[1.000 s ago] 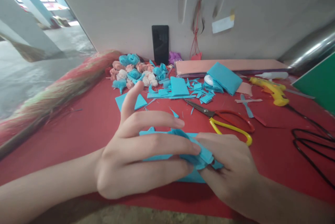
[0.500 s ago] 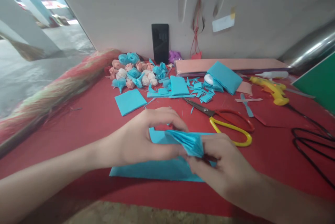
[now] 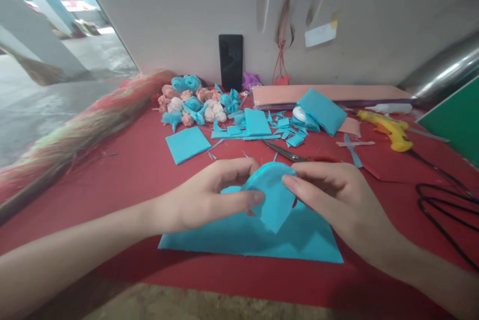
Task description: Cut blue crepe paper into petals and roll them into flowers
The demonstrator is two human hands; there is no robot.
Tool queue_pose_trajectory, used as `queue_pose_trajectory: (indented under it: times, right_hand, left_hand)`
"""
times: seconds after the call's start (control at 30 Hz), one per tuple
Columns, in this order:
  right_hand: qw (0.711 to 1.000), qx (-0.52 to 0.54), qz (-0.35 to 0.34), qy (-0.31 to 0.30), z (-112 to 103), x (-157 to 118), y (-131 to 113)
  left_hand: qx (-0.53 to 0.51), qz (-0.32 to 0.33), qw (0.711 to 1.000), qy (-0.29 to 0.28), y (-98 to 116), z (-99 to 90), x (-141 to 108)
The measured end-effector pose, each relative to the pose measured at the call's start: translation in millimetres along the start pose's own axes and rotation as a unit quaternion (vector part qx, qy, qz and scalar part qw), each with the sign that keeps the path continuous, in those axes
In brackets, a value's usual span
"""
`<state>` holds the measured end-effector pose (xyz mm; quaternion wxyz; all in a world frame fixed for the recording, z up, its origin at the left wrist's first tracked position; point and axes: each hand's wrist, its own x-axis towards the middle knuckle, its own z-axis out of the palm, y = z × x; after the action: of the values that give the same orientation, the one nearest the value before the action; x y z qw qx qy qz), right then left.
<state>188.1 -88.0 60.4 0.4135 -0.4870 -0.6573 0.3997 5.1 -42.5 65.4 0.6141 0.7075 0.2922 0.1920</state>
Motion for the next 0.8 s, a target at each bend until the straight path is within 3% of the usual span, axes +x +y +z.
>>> queue_pose_trajectory:
  times: [0.2, 0.33, 0.47, 0.53, 0.7, 0.8]
  right_hand:
    - [0.999, -0.003, 0.044, 0.028, -1, 6, 5]
    - [0.999, -0.022, 0.046, 0.014, -6, 14, 11]
    - [0.993, -0.095, 0.013, 0.066, -11, 23, 22]
    - [0.989, -0.124, -0.010, 0.079, -12, 27, 30]
    - [0.984, -0.158, -0.026, 0.079, -15, 29, 36]
    - [0.987, -0.159, -0.018, 0.005, -16, 27, 29]
  left_hand:
    - [-0.023, -0.027, 0.999, -0.008, -7, 2.6, 2]
    - [0.046, -0.020, 0.998, 0.023, -8, -4.4, 5]
    - [0.134, -0.023, 0.989, 0.051, -2, -19.4, 9]
    - [0.234, -0.019, 0.970, 0.056, 1, -27.4, 9]
    - [0.468, -0.072, 0.881, -0.001, 1, -39.8, 3]
    - [0.528, -0.091, 0.844, 0.015, -7, -42.4, -9]
